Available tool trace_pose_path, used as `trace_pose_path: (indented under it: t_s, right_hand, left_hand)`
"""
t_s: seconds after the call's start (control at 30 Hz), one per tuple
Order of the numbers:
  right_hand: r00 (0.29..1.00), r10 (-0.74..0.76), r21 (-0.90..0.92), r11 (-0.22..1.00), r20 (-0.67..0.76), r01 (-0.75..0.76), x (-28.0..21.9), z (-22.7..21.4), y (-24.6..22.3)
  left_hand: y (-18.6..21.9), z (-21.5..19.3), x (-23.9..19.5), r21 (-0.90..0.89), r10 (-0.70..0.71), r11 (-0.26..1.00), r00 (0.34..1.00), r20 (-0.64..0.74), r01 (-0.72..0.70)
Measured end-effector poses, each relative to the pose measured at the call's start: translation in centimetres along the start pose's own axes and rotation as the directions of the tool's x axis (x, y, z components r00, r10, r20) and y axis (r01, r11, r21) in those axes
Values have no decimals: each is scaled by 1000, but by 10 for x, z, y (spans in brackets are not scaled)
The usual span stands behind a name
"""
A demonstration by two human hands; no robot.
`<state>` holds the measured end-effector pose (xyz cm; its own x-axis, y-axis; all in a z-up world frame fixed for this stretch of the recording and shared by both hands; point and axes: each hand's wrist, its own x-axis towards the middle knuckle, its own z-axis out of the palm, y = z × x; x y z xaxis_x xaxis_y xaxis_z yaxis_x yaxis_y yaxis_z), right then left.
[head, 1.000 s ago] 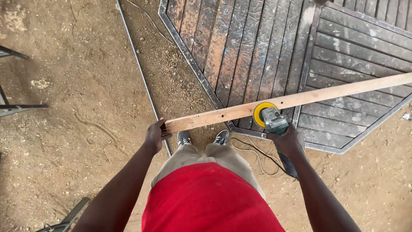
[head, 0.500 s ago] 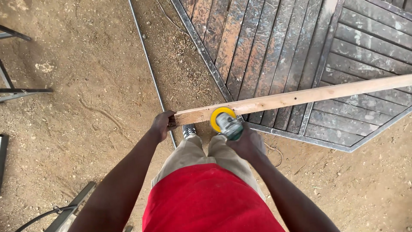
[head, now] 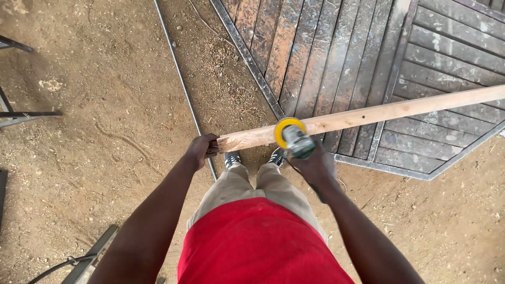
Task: Sanding a long wooden plank using a power angle grinder with a sanding attachment on a metal slatted table.
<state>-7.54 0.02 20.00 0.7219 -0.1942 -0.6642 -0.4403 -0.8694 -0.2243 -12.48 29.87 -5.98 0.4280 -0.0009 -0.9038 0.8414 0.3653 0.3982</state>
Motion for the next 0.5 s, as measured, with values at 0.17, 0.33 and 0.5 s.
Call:
trace_pose_path:
  t_s: [0.17, 0.33, 0.5]
  right_hand:
    - [986, 87, 7, 996, -142, -87, 57, -7, 77]
    - [993, 22, -29, 999, -117, -26, 27, 3, 30]
    - [970, -172, -279, 936, 173, 216, 6, 50, -29]
  left_hand:
    - [9, -3, 11, 27, 36, 999, 999, 20, -37]
    - [19, 0, 6, 71, 8, 997, 1000, 3, -8]
    - [21, 0, 8, 113, -25, 993, 1000, 18, 23]
